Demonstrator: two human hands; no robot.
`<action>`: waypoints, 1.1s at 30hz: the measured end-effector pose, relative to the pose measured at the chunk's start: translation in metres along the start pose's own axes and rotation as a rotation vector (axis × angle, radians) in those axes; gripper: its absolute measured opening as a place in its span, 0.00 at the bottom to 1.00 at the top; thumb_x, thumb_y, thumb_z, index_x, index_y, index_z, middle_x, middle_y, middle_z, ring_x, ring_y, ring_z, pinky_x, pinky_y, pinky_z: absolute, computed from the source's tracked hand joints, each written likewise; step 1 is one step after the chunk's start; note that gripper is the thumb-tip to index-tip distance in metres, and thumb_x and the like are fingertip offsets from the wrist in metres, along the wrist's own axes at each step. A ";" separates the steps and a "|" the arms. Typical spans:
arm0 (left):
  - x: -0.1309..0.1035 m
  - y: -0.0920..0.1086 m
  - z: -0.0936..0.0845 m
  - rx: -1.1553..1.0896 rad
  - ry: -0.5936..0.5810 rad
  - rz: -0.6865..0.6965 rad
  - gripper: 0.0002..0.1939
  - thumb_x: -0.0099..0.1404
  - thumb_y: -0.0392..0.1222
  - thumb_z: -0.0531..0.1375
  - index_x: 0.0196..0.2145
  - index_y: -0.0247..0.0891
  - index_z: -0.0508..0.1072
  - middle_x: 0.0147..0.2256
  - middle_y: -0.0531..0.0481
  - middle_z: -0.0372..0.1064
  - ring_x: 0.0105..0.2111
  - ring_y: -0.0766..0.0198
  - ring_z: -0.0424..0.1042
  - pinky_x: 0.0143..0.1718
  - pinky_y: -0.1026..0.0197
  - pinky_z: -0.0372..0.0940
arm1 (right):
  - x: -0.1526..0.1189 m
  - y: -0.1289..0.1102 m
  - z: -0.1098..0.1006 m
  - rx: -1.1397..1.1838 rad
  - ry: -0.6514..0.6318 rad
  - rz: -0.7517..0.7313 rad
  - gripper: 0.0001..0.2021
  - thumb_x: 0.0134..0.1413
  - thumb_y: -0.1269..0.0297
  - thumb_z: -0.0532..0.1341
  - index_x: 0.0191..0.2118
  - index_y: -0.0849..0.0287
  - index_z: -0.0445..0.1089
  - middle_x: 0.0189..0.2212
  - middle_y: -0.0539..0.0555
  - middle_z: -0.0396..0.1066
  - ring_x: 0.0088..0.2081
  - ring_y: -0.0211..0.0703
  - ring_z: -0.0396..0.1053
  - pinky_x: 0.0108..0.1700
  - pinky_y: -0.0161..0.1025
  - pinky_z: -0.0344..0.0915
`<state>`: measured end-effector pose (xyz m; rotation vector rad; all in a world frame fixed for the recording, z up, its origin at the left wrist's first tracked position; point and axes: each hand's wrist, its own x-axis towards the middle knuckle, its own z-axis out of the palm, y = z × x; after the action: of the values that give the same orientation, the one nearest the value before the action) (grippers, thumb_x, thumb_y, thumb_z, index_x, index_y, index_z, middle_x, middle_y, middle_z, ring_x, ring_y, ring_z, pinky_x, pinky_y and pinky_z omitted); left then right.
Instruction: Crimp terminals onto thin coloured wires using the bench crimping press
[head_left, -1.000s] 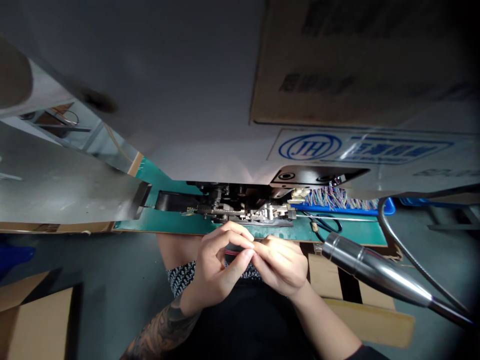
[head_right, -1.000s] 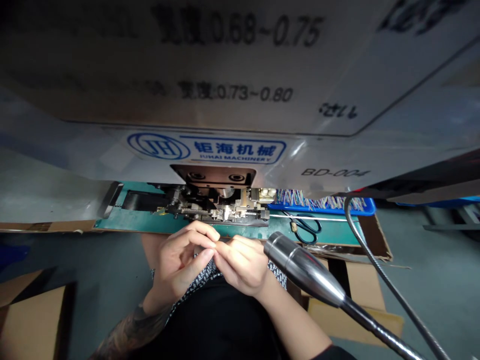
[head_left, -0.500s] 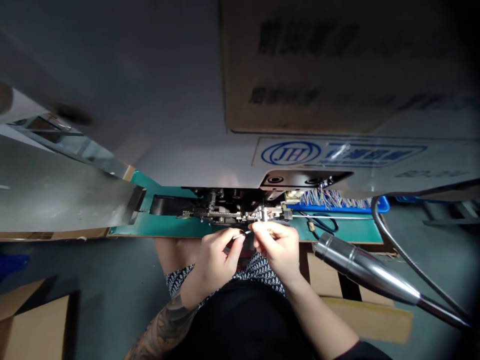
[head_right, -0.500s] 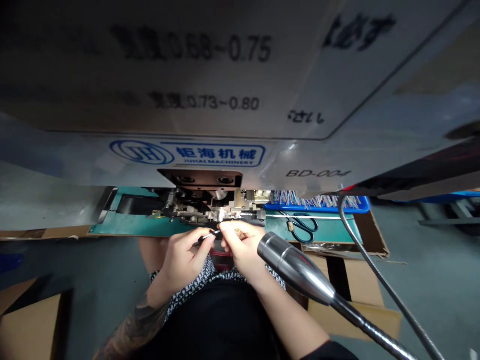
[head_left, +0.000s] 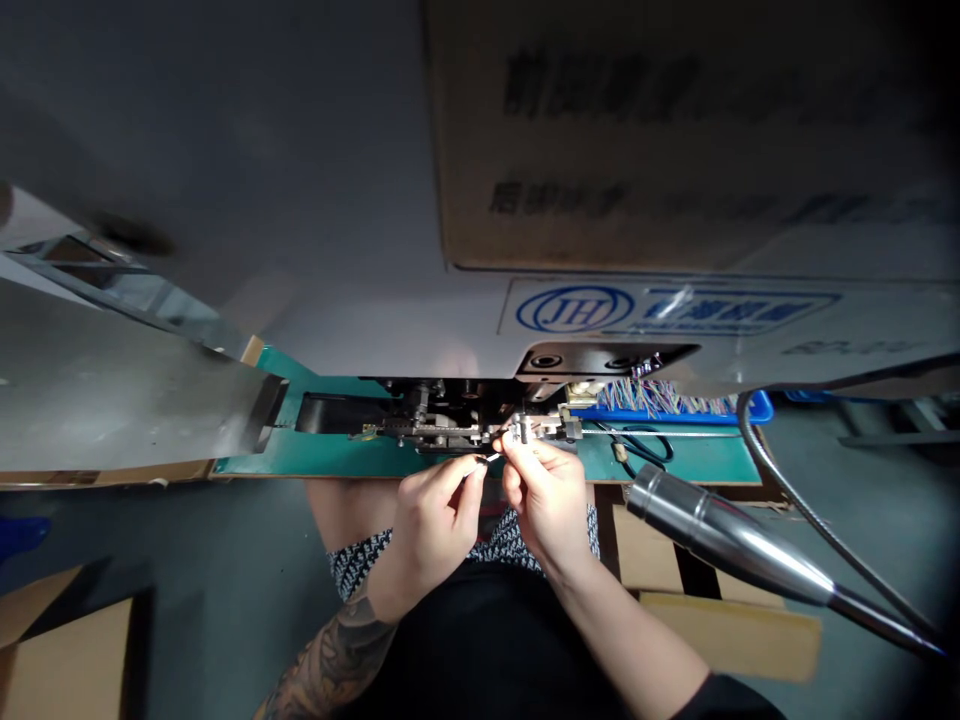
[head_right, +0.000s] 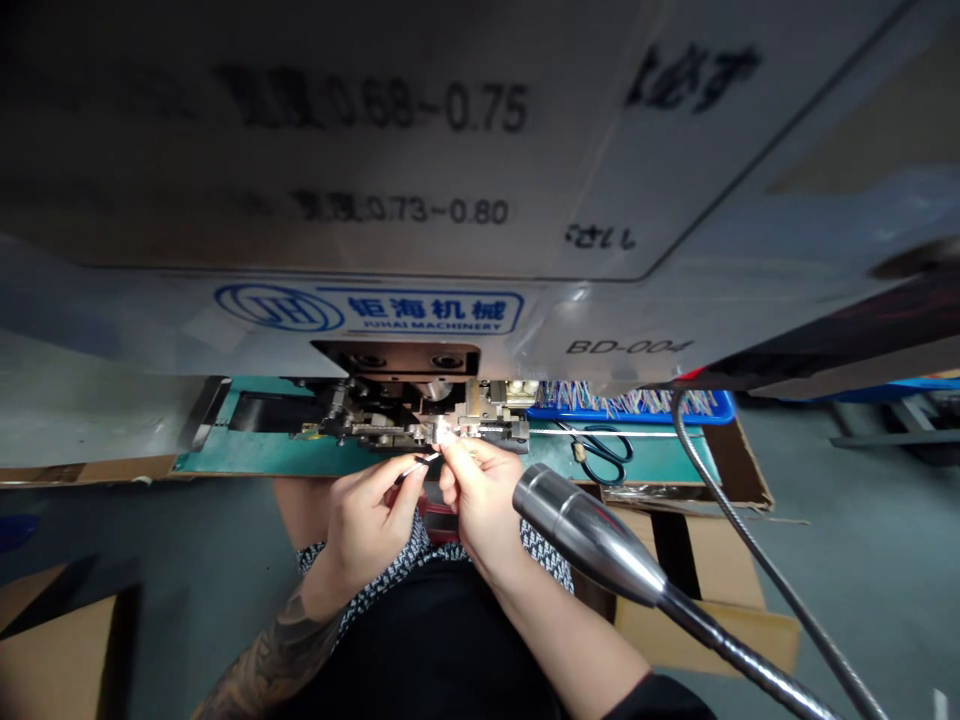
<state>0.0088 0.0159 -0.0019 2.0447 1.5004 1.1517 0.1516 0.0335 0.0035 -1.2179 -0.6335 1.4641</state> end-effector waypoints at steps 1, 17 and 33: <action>0.000 0.000 0.000 0.001 0.003 -0.002 0.10 0.76 0.33 0.60 0.43 0.35 0.82 0.35 0.45 0.86 0.31 0.60 0.85 0.35 0.62 0.78 | 0.000 0.000 0.001 0.000 0.008 -0.002 0.25 0.61 0.49 0.74 0.20 0.59 0.71 0.12 0.44 0.62 0.15 0.31 0.51 0.21 0.34 0.49; 0.001 0.002 0.000 0.020 0.019 -0.014 0.11 0.76 0.34 0.59 0.41 0.36 0.83 0.34 0.46 0.86 0.29 0.61 0.83 0.31 0.63 0.75 | -0.004 0.003 0.008 0.019 0.055 -0.016 0.26 0.62 0.50 0.73 0.19 0.58 0.68 0.12 0.44 0.60 0.15 0.31 0.50 0.21 0.34 0.49; -0.008 -0.009 -0.023 -0.523 -0.365 -0.321 0.15 0.78 0.43 0.61 0.35 0.36 0.83 0.32 0.46 0.82 0.32 0.60 0.80 0.37 0.61 0.72 | -0.018 0.008 -0.035 -0.124 -0.129 -0.197 0.14 0.63 0.51 0.71 0.44 0.56 0.85 0.22 0.50 0.77 0.18 0.39 0.67 0.18 0.34 0.64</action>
<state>-0.0159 0.0083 0.0025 1.4958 1.1424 0.8670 0.1790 0.0069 -0.0094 -1.1269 -0.9176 1.3611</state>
